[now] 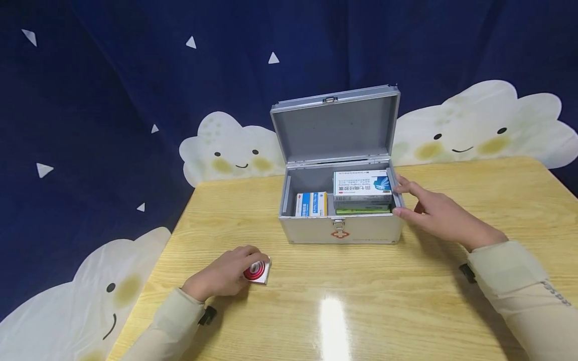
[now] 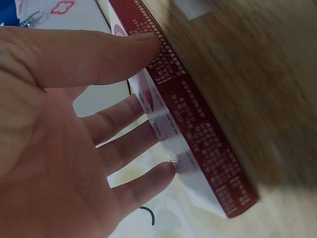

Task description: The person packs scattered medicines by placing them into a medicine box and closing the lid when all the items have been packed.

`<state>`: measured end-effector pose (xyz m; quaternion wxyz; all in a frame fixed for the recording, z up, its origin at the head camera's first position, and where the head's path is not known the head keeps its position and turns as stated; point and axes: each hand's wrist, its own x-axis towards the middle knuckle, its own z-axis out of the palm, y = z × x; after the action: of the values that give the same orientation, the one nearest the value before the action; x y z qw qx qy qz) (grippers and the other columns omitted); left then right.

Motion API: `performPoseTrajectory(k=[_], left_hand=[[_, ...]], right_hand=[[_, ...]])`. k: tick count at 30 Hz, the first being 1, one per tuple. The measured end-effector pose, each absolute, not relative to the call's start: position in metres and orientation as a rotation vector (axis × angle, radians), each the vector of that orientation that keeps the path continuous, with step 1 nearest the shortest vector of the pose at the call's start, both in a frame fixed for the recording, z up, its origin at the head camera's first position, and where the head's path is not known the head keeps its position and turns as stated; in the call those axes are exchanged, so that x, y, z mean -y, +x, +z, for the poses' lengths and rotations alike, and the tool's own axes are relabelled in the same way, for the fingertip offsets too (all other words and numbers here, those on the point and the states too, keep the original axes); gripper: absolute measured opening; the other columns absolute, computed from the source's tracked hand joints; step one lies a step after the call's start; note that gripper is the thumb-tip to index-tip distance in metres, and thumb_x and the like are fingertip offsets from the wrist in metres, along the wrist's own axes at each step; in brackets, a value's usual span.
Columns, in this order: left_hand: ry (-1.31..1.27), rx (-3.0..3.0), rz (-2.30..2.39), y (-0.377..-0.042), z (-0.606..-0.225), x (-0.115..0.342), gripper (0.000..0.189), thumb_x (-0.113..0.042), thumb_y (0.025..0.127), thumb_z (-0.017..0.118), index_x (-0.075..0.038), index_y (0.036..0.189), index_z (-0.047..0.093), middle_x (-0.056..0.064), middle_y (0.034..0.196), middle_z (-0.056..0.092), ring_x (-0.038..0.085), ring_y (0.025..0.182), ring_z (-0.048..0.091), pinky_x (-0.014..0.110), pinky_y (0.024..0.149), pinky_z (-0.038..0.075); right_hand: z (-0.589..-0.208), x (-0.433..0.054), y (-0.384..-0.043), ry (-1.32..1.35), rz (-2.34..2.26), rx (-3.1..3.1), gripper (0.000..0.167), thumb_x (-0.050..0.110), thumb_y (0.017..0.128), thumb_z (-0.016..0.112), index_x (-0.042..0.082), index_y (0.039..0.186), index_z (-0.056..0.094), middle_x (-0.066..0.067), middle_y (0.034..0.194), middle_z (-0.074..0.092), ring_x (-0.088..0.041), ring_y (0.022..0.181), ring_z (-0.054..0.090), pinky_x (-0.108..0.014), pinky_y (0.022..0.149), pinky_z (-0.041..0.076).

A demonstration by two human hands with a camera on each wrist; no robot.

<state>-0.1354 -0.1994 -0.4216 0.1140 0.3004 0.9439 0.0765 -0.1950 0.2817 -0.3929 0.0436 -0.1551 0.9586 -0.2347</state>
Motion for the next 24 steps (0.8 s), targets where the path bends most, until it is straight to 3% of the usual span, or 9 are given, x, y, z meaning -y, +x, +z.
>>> performPoseTrajectory(k=[12, 20, 24], left_hand=[[0.857, -2.725, 0.104, -0.1390, -0.4204, 0.1932, 0.071, 0.003, 0.081, 0.066, -0.037, 0.138, 0.052, 0.002, 0.136, 0.052, 0.025, 0.117, 0.053, 0.051, 0.097, 0.046], [0.885, -2.732, 0.051, -0.1425, -0.4185, 0.1899, 0.067, 0.001, 0.078, 0.070, -0.036, 0.132, 0.056, 0.004, 0.133, 0.054, 0.025, 0.114, 0.054, 0.048, 0.089, 0.048], [0.872, -2.722, 0.037, -0.1455, -0.4181, 0.1894, 0.071, 0.004, 0.075, 0.069, -0.036, 0.133, 0.055, 0.003, 0.133, 0.054, 0.024, 0.113, 0.054, 0.047, 0.092, 0.048]], right_hand=[[-0.4020, -0.2859, -0.1899, -0.548, -0.789, -2.958, 0.052, 0.038, 0.099, 0.059, 0.015, 0.142, 0.042, -0.015, 0.164, 0.028, -0.001, 0.075, 0.055, -0.023, 0.060, 0.045], [-0.3995, -0.2843, -0.1910, -0.529, -0.775, -2.961, 0.057, 0.039, 0.099, 0.060, 0.014, 0.146, 0.040, -0.015, 0.162, 0.031, -0.005, 0.076, 0.057, -0.023, 0.060, 0.045], [-0.3961, -0.2841, -0.1944, -0.529, -0.766, -2.956, 0.061, 0.040, 0.098, 0.060, 0.014, 0.149, 0.037, -0.016, 0.162, 0.032, -0.011, 0.082, 0.062, -0.024, 0.063, 0.048]])
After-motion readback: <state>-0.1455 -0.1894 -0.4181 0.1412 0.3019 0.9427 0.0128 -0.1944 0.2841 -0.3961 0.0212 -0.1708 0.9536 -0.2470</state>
